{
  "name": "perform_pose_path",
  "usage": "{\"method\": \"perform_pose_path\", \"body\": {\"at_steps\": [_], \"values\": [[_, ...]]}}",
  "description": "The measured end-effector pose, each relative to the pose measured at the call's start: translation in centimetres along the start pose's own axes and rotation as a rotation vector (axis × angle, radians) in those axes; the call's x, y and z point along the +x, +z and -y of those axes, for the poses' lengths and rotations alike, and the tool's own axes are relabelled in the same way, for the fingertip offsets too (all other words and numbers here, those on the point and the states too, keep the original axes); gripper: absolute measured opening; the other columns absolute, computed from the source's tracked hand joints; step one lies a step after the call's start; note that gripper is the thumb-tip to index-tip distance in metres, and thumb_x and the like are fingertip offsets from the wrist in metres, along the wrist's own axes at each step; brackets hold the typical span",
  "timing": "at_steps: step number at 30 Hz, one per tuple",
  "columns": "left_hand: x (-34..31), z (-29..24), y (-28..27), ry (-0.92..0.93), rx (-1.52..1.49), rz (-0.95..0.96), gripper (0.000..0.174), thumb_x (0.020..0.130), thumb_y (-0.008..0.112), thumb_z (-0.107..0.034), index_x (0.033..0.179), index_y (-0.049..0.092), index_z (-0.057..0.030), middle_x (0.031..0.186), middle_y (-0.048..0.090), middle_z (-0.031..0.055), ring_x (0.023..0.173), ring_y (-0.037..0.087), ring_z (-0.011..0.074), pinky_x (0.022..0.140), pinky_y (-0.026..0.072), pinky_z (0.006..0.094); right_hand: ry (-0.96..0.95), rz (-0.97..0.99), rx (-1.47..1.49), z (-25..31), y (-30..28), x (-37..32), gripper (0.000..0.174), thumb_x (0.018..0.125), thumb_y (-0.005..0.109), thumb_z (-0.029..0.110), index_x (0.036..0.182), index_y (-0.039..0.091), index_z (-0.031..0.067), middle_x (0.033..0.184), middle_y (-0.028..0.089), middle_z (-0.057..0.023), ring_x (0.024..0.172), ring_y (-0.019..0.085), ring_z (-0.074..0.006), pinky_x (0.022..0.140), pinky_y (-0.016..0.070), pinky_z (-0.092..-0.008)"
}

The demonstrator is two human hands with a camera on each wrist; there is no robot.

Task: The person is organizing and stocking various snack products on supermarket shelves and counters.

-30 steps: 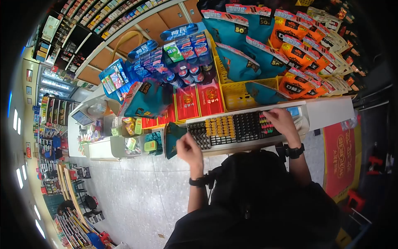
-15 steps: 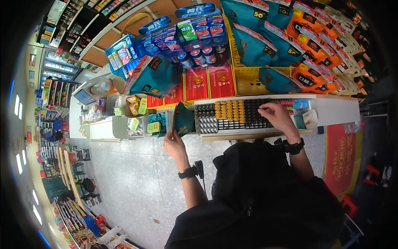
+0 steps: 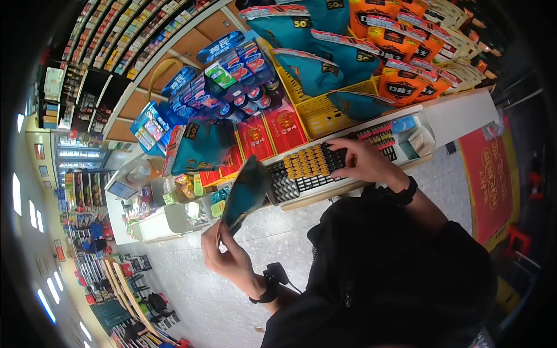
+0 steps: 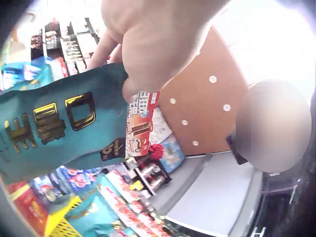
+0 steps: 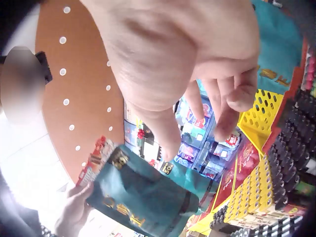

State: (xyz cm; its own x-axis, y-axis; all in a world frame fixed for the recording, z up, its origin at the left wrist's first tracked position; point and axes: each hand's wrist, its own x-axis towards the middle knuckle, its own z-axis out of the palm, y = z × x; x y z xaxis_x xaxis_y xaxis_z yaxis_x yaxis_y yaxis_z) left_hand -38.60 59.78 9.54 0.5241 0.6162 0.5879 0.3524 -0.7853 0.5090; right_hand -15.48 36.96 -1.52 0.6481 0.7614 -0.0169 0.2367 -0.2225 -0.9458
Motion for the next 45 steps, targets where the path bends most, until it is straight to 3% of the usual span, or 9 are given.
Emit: {"method": "perform_pose_path", "body": {"at_steps": [4, 9, 16, 22, 29, 36, 40, 41, 45], "values": [[0.7, -2.0, 1.1, 0.139, -0.237, 0.224, 0.005, 0.092, 0.065, 0.003, 0.096, 0.066, 0.0061, 0.091, 0.068, 0.0130, 0.083, 0.063, 0.0201, 0.075, 0.0502, 0.0302, -0.111, 0.063, -0.058, 1.2, -0.3, -0.2, 0.090, 0.071, 0.088, 0.026, 0.149, 0.044, 0.0133, 0.119, 0.068, -0.0153, 0.064, 0.063, -0.0169, 0.063, 0.0525, -0.0313], [1.5, -6.5, 3.7, 0.236, -0.429, 0.408, 0.019, 0.078, 0.067, 0.008, 0.094, 0.071, 0.0002, 0.094, 0.071, 0.0132, 0.085, 0.069, 0.0275, 0.079, 0.0532, 0.0318, -0.182, 0.147, -0.104, -0.6, -1.5, -0.6, 0.035, 0.080, 0.071, 0.005, 0.115, 0.072, 0.0105, 0.091, 0.072, -0.0175, 0.084, 0.071, -0.0318, 0.073, 0.0544, -0.0364], [2.8, -7.1, 8.6, 0.327, -0.542, 0.363, 0.035, 0.075, 0.067, 0.007, 0.108, 0.073, -0.0021, 0.115, 0.067, 0.0167, 0.107, 0.066, 0.0307, 0.093, 0.0504, 0.0365, -0.377, -0.196, -0.105, -3.2, -3.4, 1.0, 0.032, 0.082, 0.060, -0.003, 0.111, 0.072, 0.0062, 0.098, 0.072, -0.0171, 0.084, 0.071, -0.0336, 0.073, 0.0552, -0.0375], [0.7, -4.2, 20.0, -0.186, -0.878, 0.595, 0.090, 0.089, 0.067, 0.001, 0.157, 0.008, -0.0015, 0.142, 0.046, 0.0194, 0.127, 0.050, 0.0256, 0.108, 0.0408, 0.0381, -0.225, -0.455, -0.062, -6.9, -5.0, 2.9, 0.025, 0.089, 0.057, -0.003, 0.107, 0.073, 0.0023, 0.107, 0.072, -0.0187, 0.083, 0.074, -0.0256, 0.069, 0.0544, -0.0313], [-0.9, -4.5, 26.5, -0.600, -1.164, 0.721, 0.091, 0.096, 0.064, -0.005, 0.157, -0.003, -0.0021, 0.161, 0.017, 0.0249, 0.149, 0.023, 0.0340, 0.118, 0.0282, 0.0383, -0.081, -0.441, -0.121, -10.7, -5.3, 2.8, 0.014, 0.092, 0.064, 0.003, 0.100, 0.073, -0.0015, 0.076, 0.067, -0.0184, 0.062, 0.062, -0.0179, 0.058, 0.0471, -0.0327], [-0.9, -5.5, 29.3, -0.524, -1.146, 0.819, 0.082, 0.092, 0.060, 0.008, 0.157, 0.010, -0.0005, 0.162, 0.016, 0.0227, 0.151, 0.018, 0.0315, 0.120, 0.0243, 0.0379, -0.142, -0.469, -0.038, -11.3, -5.7, 3.5, 0.017, 0.092, 0.070, 0.011, 0.086, 0.069, -0.0043, 0.061, 0.053, -0.0183, 0.052, 0.042, -0.0108, 0.049, 0.0356, -0.0323], [-1.0, -4.2, 31.3, -0.579, -1.041, 0.826, 0.090, 0.087, 0.062, 0.011, 0.156, 0.005, 0.0012, 0.159, 0.026, 0.0219, 0.148, 0.027, 0.0300, 0.118, 0.0290, 0.0372, -0.063, -0.327, -0.129, -11.8, -6.4, 4.1, 0.025, 0.094, 0.067, 0.015, 0.079, 0.063, -0.0049, 0.062, 0.052, -0.0208, 0.049, 0.043, -0.0209, 0.050, 0.0370, -0.0361], [-1.1, -3.6, 31.8, -0.579, -1.028, 0.833, 0.090, 0.087, 0.062, 0.011, 0.156, 0.005, 0.0012, 0.159, 0.026, 0.0219, 0.148, 0.027, 0.0300, 0.118, 0.0290, 0.0372, -0.019, -0.299, -0.113, -12.1, -6.5, 4.1, 0.019, 0.091, 0.065, 0.012, 0.079, 0.064, -0.0025, 0.069, 0.057, -0.0247, 0.063, 0.056, -0.0421, 0.055, 0.0441, -0.0399], [-1.5, -2.5, 33.5, -0.397, -0.949, 0.947, 0.094, 0.083, 0.066, 0.009, 0.155, 0.005, 0.0021, 0.151, 0.037, 0.0206, 0.140, 0.038, 0.0296, 0.114, 0.0356, 0.0368, 0.008, -0.315, -0.139, -11.4, -7.1, 3.6, 0.014, 0.087, 0.065, 0.012, 0.080, 0.066, -0.0004, 0.074, 0.061, -0.0241, 0.071, 0.062, -0.0426, 0.062, 0.0482, -0.0460]]}}
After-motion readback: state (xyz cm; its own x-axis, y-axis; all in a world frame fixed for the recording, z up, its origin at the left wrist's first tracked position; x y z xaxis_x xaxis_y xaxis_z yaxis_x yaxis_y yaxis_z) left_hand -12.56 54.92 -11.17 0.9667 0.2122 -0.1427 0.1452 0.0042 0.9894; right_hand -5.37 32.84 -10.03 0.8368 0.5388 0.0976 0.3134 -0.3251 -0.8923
